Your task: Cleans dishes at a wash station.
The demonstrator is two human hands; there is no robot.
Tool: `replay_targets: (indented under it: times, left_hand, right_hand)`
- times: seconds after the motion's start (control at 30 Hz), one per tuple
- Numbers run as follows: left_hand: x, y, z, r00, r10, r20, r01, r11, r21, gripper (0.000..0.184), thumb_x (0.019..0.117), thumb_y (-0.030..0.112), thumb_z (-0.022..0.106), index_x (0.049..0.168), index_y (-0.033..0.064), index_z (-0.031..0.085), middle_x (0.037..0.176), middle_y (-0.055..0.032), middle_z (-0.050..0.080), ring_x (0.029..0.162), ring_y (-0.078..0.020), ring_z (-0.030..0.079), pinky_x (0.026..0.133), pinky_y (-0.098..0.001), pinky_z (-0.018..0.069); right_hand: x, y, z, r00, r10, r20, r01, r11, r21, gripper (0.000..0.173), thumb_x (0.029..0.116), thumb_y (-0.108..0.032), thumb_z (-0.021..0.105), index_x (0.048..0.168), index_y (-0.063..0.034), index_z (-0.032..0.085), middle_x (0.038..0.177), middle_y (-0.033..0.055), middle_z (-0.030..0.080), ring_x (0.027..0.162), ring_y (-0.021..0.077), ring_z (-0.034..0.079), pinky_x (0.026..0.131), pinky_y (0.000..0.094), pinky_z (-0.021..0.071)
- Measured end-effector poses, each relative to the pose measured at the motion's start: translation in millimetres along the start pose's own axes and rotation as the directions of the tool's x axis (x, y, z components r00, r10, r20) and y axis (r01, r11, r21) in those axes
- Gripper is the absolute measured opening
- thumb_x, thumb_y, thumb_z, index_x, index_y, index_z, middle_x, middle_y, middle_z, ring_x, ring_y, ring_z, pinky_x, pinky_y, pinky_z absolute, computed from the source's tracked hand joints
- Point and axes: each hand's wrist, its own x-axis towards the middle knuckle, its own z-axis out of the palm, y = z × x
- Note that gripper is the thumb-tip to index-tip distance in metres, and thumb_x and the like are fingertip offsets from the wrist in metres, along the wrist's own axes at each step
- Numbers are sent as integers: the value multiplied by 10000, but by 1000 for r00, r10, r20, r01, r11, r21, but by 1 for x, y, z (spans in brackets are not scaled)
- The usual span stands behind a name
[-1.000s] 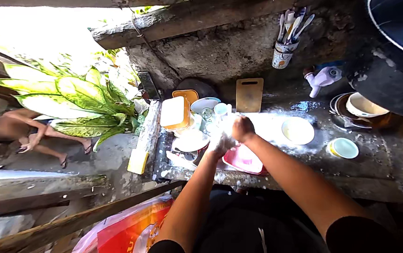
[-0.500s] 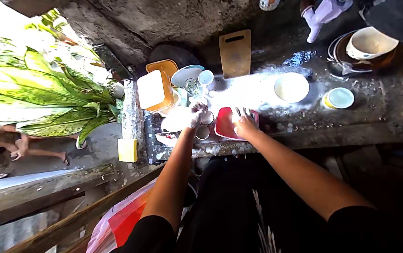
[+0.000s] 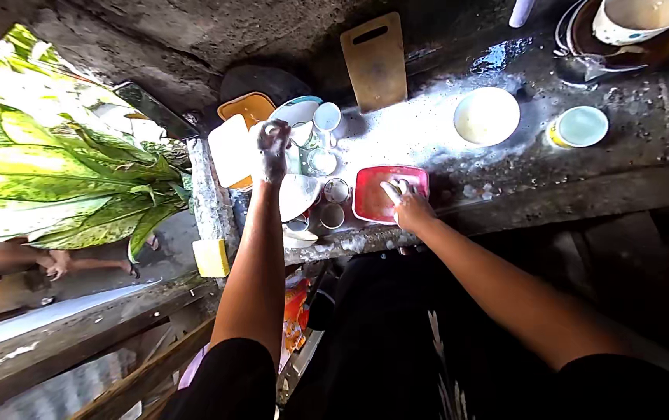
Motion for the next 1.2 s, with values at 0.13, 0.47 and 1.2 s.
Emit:
replay_targets:
  times: [0.13,0.47,1.2]
  left_hand:
    - [30,0,18,997,0,-76,1,1000,13,255,961,138,674,1158,-13,615,1043,-98,676,844,-163,703,770,-359,636]
    - [55,-20,90,935,-353,20,228,645,729,343,1038,286,541,1265,56,655,1293,-188,654,1253,-341,607,1061,-540,483]
    - [28,21,352,581,-525,622,367,851,375,523,1029,383,609,1353,-24,551,1156,-233,649,845,-282,698,772,-436,608]
  right_hand:
    - [-2,3,-1,1000,14,21,-14,1000,16,870,867,-40,695,1620,-281,333,1572,251,390,1342,477,504,1015,621,507]
    - [-10,-8,-13,996,52,69,-52,999,-4,861,922,-21,558,1657,-311,217,1622,207,359,1450,434,410,1126,597,424]
    - [-25,-8,-8,994,-57,-89,82,946,315,324,1008,-219,572,1254,-34,672,1339,198,619,1310,363,559,1097,525,469]
